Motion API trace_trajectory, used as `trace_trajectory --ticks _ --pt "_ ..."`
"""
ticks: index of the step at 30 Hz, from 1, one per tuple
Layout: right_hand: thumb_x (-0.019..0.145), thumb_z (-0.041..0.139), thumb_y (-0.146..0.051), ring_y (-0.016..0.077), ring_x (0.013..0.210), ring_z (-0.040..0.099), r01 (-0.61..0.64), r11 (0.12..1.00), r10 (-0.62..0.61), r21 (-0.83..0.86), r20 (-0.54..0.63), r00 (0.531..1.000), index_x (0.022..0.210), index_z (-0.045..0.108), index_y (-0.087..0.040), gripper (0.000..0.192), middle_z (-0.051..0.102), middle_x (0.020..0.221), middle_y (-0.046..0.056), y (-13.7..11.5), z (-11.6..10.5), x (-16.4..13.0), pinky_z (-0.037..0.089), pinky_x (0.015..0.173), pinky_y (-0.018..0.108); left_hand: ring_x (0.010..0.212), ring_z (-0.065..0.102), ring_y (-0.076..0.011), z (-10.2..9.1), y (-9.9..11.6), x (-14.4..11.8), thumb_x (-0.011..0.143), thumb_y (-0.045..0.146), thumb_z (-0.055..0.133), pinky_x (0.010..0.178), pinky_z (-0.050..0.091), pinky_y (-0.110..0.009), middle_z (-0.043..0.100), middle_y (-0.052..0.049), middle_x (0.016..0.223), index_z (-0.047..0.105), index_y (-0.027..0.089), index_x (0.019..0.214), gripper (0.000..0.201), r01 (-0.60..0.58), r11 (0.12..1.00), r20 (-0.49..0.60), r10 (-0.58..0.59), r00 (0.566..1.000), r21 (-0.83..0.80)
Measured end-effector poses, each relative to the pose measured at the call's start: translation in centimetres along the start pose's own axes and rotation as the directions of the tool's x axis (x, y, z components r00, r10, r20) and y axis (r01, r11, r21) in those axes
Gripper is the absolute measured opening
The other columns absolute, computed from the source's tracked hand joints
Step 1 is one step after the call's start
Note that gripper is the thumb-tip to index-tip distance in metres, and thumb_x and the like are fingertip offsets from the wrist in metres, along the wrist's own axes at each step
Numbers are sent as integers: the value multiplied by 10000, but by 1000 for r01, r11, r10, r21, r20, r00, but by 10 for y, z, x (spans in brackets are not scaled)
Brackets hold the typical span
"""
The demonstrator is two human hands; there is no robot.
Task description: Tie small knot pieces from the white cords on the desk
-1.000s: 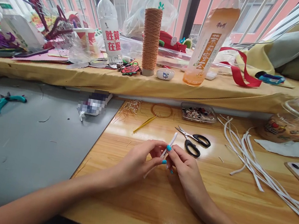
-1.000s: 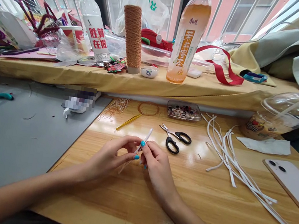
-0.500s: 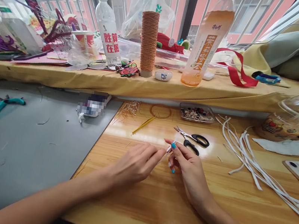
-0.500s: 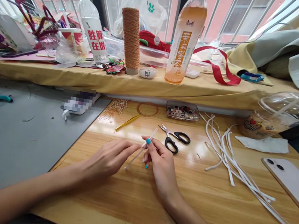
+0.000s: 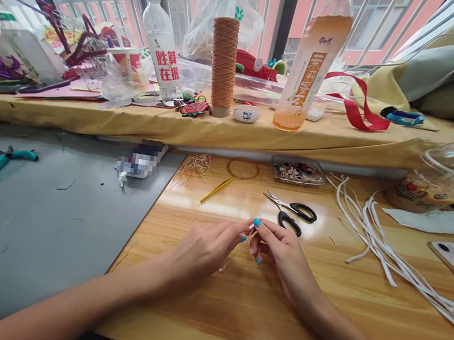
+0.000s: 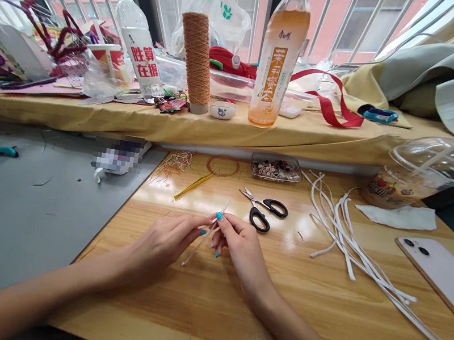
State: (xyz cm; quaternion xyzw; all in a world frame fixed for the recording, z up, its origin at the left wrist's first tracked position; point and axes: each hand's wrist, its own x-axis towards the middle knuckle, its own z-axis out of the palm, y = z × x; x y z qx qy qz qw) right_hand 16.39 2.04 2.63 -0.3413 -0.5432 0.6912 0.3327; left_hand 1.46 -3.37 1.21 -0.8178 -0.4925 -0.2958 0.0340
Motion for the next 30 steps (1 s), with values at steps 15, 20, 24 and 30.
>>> trace_trajectory --ticks 15,20,24,30 --pt "747 503 -387 77 379 420 -47 994 50 -94 27 998 967 589 -114 361 506 434 -36 11 -1 3 316 409 207 762 522 -116 -6 -10 6 851 147 365 669 441 -248 566 -49 826 556 160 920 203 4 991 78 7 997 -135" --pt "771 473 -360 77 405 411 -6 976 23 -219 79 997 840 618 -134 278 483 448 -39 11 -3 4 303 417 209 727 502 -122 -5 -11 6 859 163 356 653 427 -255 566 -50 794 547 149 918 200 -37 997 44 41 998 -69" --pt "794 441 -334 79 406 386 27 932 35 -362 165 986 669 582 -160 257 444 424 -45 8 -4 3 276 425 212 731 480 -129 -8 -10 7 856 139 361 661 422 -258 557 -57 794 474 111 1077 250 -45 998 29 46 999 -51" --pt "813 398 -256 92 455 384 110 888 14 -447 265 964 590 510 -184 260 417 464 -44 4 -6 2 286 469 218 735 456 -126 -8 -14 5 838 85 355 642 414 -237 498 -37 779 492 167 1086 295 31 998 134 -23 991 -58"
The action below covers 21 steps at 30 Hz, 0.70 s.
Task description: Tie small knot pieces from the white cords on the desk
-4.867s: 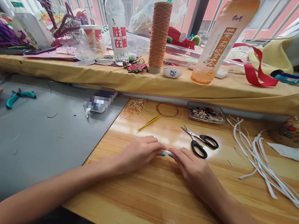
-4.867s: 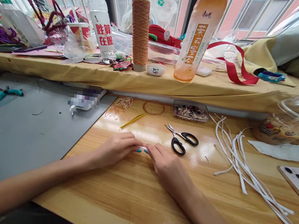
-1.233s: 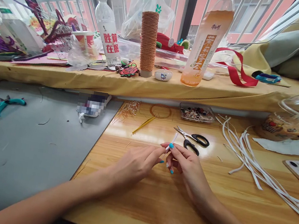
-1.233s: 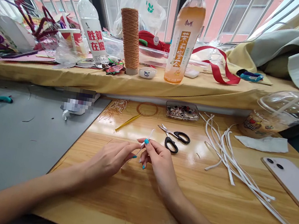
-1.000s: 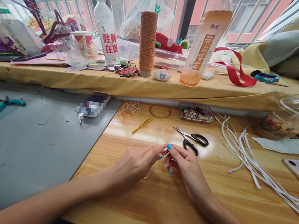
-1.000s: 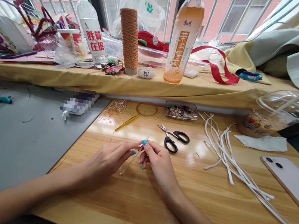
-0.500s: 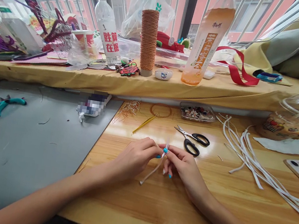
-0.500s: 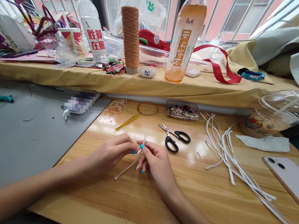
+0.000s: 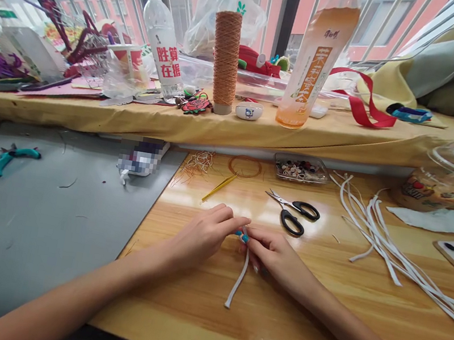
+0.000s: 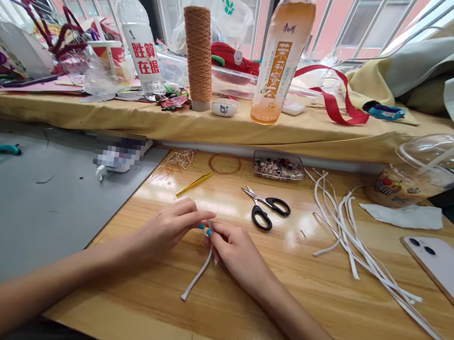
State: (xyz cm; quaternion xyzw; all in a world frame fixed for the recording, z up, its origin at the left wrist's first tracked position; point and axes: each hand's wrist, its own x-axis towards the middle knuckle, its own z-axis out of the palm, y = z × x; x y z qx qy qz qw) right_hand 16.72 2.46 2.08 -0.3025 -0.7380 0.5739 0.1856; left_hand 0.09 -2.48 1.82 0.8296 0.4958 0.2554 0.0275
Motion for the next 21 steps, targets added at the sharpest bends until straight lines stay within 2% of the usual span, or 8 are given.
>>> trace_trajectory --ticks 3,6,9,14,17,21 --pt "822 382 -255 95 467 382 -5 1000 5 1 34 999 671 532 -188 224 415 498 -44 1 -2 0 287 467 216 742 456 -127 4 -4 0 832 83 363 646 414 -239 497 -41 791 498 158 1065 279 -5 1000 -30 4 1000 -21" --pt "807 422 -266 96 504 392 53 998 -51 -16 82 995 735 545 -186 164 434 575 -35 1 -2 1 296 478 213 759 458 -129 7 -6 -1 831 86 369 662 416 -243 502 -48 810 502 144 1044 257 -13 999 -53 12 999 -35" --pt "824 397 -260 109 563 424 120 988 -113 -101 64 991 687 526 -178 205 451 603 -20 0 -1 1 323 533 219 745 458 -129 10 -7 -1 836 107 373 646 417 -240 498 -45 798 519 148 1004 226 -18 999 -61 16 998 -33" --pt "839 364 -214 124 661 451 190 943 -186 -272 40 982 640 471 -171 229 486 670 8 -2 2 0 341 636 236 741 460 -127 13 -11 -3 837 94 367 647 425 -239 499 -46 790 490 138 1061 260 -50 999 -95 49 994 -15" --pt "853 339 -216 110 589 427 174 944 -166 -281 51 985 626 441 -175 252 444 599 -13 -1 1 0 336 601 230 730 461 -122 11 -12 -2 841 93 362 634 428 -233 496 -41 775 497 143 1052 255 -66 998 -91 65 994 -9" --pt "863 333 -260 87 508 387 118 970 -106 -212 66 992 592 412 -172 296 403 546 -33 2 -2 -1 315 525 214 757 469 -120 1 -12 0 858 112 336 641 432 -234 514 -51 812 471 148 1096 276 -122 992 -22 123 992 18"
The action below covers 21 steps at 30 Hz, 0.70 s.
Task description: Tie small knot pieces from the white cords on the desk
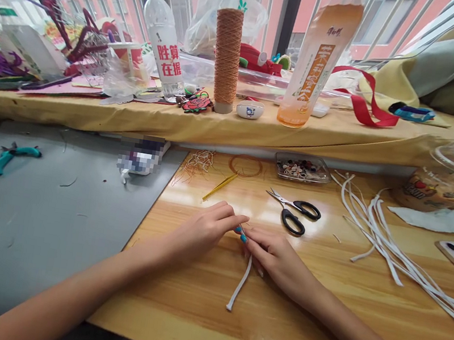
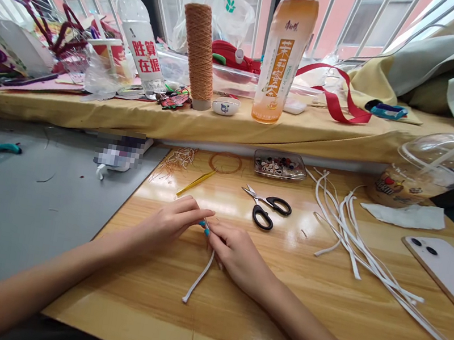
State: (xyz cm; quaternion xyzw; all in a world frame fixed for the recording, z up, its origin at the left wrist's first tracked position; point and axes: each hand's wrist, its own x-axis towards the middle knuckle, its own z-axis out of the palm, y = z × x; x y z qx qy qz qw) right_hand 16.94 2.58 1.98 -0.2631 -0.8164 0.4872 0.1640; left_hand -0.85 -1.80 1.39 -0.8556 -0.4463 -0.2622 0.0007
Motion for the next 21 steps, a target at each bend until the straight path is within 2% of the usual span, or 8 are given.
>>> trace_trajectory --ticks 4,7,11,15,21 --pt "856 343 -350 69 453 356 -88 987 82 137 53 995 661 488 -156 311 389 528 -44 5 -2 0 280 456 203 716 468 -118 -7 -6 3 869 151 340 611 424 -225 526 -43 765 481 131 1078 254 -75 991 48 70 996 109" --pt "831 381 -378 57 418 335 -150 954 137 260 70 988 809 554 -143 292 382 516 -54 9 -4 1 257 424 195 674 468 -108 -8 -11 4 873 147 332 580 417 -207 525 -35 733 485 120 1061 244 -130 973 17 129 991 189" --pt "800 440 -376 34 395 326 -203 907 168 369 125 978 886 584 -134 294 415 551 -49 12 -9 2 221 393 186 609 463 -112 -13 -11 6 869 119 330 525 396 -213 526 -24 662 479 85 1033 224 -252 897 24 261 965 364" --pt "797 455 -380 20 388 337 -232 897 158 375 218 963 859 602 -134 293 435 568 -44 10 -16 3 217 373 178 563 454 -107 -19 -8 9 864 115 342 505 375 -231 519 -10 626 490 81 955 177 -362 803 73 373 925 473" --pt "794 460 -413 27 413 377 -259 906 168 335 277 946 786 575 -132 303 455 562 -39 8 -16 3 262 373 160 580 461 -101 -21 -9 8 854 130 380 537 377 -229 524 3 619 519 117 835 141 -389 793 109 385 917 468"
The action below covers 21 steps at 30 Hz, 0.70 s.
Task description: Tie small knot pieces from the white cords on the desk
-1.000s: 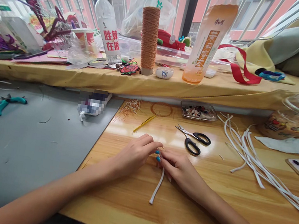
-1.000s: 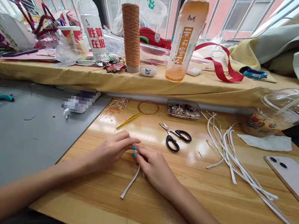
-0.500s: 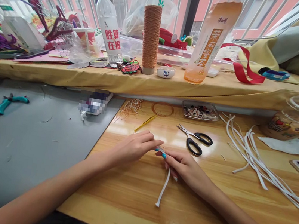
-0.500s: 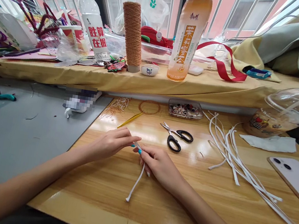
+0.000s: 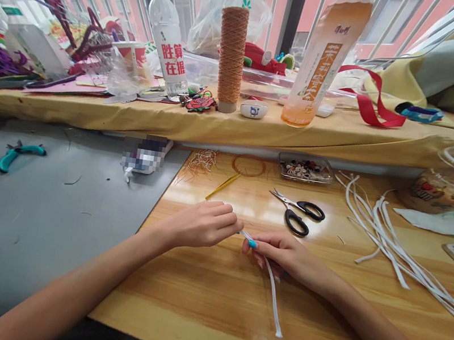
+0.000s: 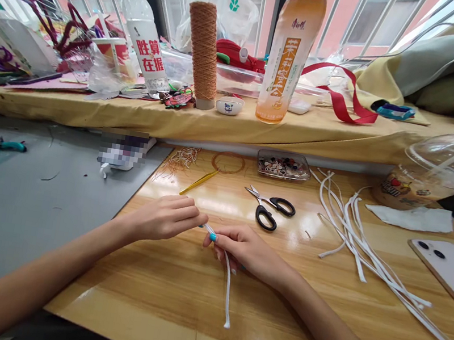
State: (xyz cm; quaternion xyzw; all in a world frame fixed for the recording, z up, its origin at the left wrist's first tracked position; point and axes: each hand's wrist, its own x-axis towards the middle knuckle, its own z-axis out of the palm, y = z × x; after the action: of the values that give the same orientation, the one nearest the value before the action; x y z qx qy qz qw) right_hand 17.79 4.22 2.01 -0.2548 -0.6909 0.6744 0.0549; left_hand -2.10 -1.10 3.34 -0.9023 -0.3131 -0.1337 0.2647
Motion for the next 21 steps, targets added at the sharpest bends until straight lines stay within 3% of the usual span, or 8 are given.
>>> trace_trajectory --ticks 5,10,12,17,21 --pt "802 445 -407 37 412 420 -9 999 8 45 23 1000 739 535 -132 297 499 559 -24 2 2 -1 286 367 153 601 477 -101 3 -2 -2 849 136 393 561 394 -230 543 7 632 530 122 833 138 2 999 -3 -2 1000 -37" --pt "815 409 -418 58 408 480 14 994 -21 108 64 998 763 510 -131 309 537 595 -3 4 2 0 357 402 180 767 532 -124 3 4 -1 856 148 382 679 431 -257 606 -45 843 494 109 1013 196 -5 997 9 6 1000 -79" --pt "822 390 -420 65 422 490 35 996 -40 78 67 997 754 500 -129 319 543 612 6 4 2 0 367 417 188 752 535 -124 3 8 0 858 141 374 667 433 -258 610 -51 828 484 97 1034 211 -17 996 3 17 1000 -84" --pt "847 346 -402 75 420 452 104 972 -117 -209 -48 992 718 491 -150 318 482 532 -23 3 7 1 352 435 203 651 508 -120 7 11 0 850 125 373 590 410 -245 588 -25 694 529 109 923 172 85 991 12 -84 996 -107" --pt "851 362 -355 101 514 440 214 834 -343 -508 -175 923 694 536 -169 299 483 559 -6 0 12 -1 366 543 235 616 483 -113 8 10 -1 846 100 356 566 391 -228 571 -13 654 545 129 859 191 155 973 4 -157 988 -174"
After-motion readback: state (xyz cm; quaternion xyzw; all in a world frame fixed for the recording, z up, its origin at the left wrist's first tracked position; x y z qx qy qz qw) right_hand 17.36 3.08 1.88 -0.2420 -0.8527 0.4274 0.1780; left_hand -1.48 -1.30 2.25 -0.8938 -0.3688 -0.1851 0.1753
